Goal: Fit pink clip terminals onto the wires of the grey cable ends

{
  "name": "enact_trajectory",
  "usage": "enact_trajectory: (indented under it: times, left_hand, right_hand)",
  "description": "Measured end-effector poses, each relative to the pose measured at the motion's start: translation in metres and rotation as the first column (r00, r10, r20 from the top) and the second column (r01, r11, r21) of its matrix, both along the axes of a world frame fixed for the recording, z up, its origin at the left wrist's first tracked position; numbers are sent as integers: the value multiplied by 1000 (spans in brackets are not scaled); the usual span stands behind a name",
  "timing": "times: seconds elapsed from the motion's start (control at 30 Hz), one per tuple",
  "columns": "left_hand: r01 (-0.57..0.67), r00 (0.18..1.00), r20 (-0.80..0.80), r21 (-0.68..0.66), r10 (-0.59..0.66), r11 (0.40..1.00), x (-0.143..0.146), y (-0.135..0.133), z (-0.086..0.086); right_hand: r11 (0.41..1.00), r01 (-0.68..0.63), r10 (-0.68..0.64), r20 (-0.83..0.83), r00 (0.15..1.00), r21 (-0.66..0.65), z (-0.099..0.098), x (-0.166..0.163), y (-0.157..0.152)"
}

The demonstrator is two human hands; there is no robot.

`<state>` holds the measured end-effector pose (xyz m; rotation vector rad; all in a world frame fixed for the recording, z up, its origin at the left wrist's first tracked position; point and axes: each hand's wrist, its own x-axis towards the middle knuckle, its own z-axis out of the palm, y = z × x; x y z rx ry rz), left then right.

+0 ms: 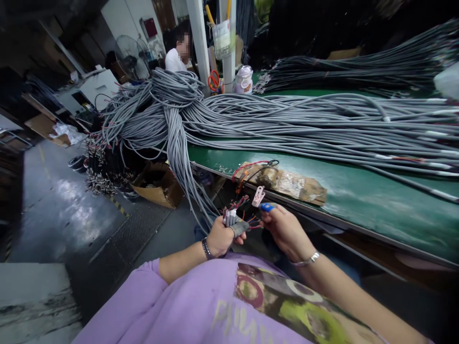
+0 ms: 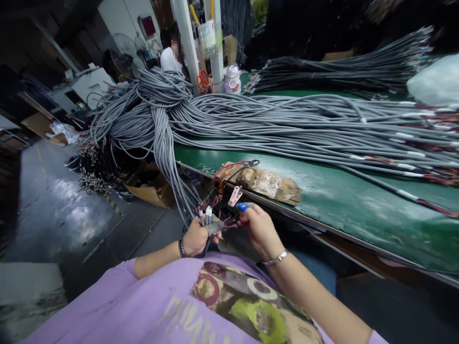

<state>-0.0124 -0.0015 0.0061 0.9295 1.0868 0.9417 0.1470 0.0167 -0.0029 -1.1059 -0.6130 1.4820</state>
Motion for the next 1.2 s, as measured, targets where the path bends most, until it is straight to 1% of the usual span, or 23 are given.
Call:
enact_trajectory:
  times: [0.07, 0.17, 0.23, 0.3, 0.33, 0.37, 0.47, 0.5, 0.53, 0.57, 0.63, 0.73, 0.83, 0.93, 1.0, 1.1, 1.2]
  left_hand:
    - [-4, 999, 34, -31, 5, 1000, -1, 2, 3]
    - [16, 997, 80, -71, -10, 997, 0, 6, 8]
    - [47, 994, 103, -94, -37, 995, 2, 10, 13]
    - [80, 990, 128, -112, -65, 991, 5, 13, 18]
    - [95, 987, 140, -119, -78, 988, 7, 15, 21]
    - [109, 984, 151, -124, -90, 986, 9, 17, 22]
    - [129, 979, 172, -138, -105, 982, 12, 23, 26]
    - [136, 978, 177, -146, -110, 980, 12, 25, 26]
    - [142, 977, 183, -154, -113, 978, 13, 27, 26]
    - [148, 975, 188, -163, -116, 976, 13, 28, 26]
    - [160, 972, 197, -177, -124, 971, 14, 31, 26]
    - [179, 969, 202, -184, -141, 967, 16, 31, 25]
    - [189, 968, 198, -185, -152, 964, 17, 31, 25]
    - [183, 970, 195, -187, -146, 965, 18, 31, 23]
    - [178, 972, 189, -189, -142, 966, 18, 32, 22]
    - [170, 975, 173, -201, -136, 965, 18, 32, 20]
    - [164, 977, 167, -209, -130, 964, 19, 31, 18]
  right_hand:
    - [999, -12, 8, -107, 994, -34, -3, 9, 6]
    - [985, -150, 134, -183, 974, -79, -4, 16, 15]
    - [966, -252, 240, -176, 955, -55, -2, 16, 20]
    - [952, -306, 305, -114, 946, 8, 2, 13, 24]
    - [953, -301, 303, -55, 951, 41, 4, 10, 25]
    - [959, -273, 272, 21, 962, 73, 6, 8, 26]
    - [981, -102, 62, 232, 971, 165, 8, 1, 25]
    - [981, -62, 12, 259, 966, 185, 8, -1, 24]
    - [981, -46, -4, 254, 967, 191, 7, -3, 24]
    - [982, -52, 12, 219, 976, 180, 7, -5, 24]
    - [987, -97, 84, 103, 991, 128, 6, -7, 26]
    - [986, -146, 150, -51, 987, 79, 6, -8, 29]
    - [986, -152, 158, -96, 983, 76, 5, -7, 31]
    - [987, -158, 156, -180, 971, 2, 3, -7, 34]
    - [985, -171, 160, -248, 956, -25, 2, -8, 36]
    - [984, -179, 178, -276, 945, 24, 0, -10, 39]
    - [978, -188, 204, -209, 956, 96, 1, -12, 39]
